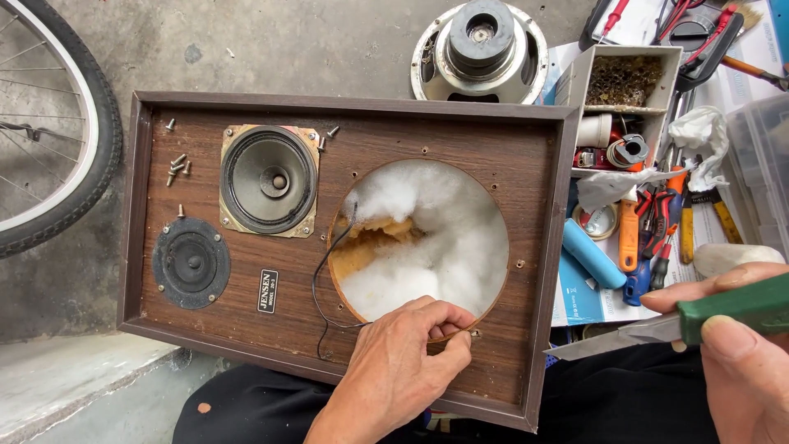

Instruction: The person works on a disassembled wooden speaker box, using a utility knife to cut a wire and a tissue to clean the area. They then use a metal tool to scrape and adjust components inside the speaker enclosure.

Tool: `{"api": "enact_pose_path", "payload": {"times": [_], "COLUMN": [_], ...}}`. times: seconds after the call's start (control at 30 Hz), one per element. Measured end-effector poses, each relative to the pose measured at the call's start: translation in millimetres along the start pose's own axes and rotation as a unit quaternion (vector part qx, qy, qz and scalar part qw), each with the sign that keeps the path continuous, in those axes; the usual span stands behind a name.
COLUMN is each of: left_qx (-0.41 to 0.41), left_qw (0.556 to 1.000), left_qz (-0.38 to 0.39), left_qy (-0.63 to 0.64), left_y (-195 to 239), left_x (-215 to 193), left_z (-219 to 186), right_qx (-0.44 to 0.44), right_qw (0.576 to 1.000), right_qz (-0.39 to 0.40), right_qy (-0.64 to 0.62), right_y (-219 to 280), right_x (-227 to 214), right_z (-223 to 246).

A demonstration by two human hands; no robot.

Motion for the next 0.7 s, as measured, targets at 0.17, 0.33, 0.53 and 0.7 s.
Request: {"api": "enact_pose_path", "payload": {"times": [0.17,0.33,0.53,0.7], "left_qx": [-0.003,-0.023,-0.036,-0.039], "left_qw": [1.000,1.000,0.999,0.998], "left_qz": [0.011,0.014,0.024,0.013], "left_qy": [0.012,0.010,0.015,0.049], "left_y": [3.6,5.0,6.1,9.4], "left_x": [-7.5,-9.1,-10.5,-12.6], "left_z": [-4.4,-7.4,-10.7,-12.0], "right_qx": [-0.001,-0.006,-0.041,-0.060], "right_qw": [1.000,1.000,0.998,0.997], "right_qz": [-0.004,-0.011,-0.006,0.010], "right_qy": [-0.004,-0.019,-0.052,-0.056], "right_y": [-0.6,5.0,7.3,9.8], "right_x": [18.8,26.2,30.0,31.1], "right_z": [18.6,19.2,24.7,28.4]}}
Point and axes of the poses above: each hand's wrist, its own y-axis away from the middle knuckle, its own x-axis out of the palm, z = x × y, the point moved 4 cm from there along -y, towards the middle knuckle, and after that the axes turned 4 degrees about -y, right-handed, at the moved point
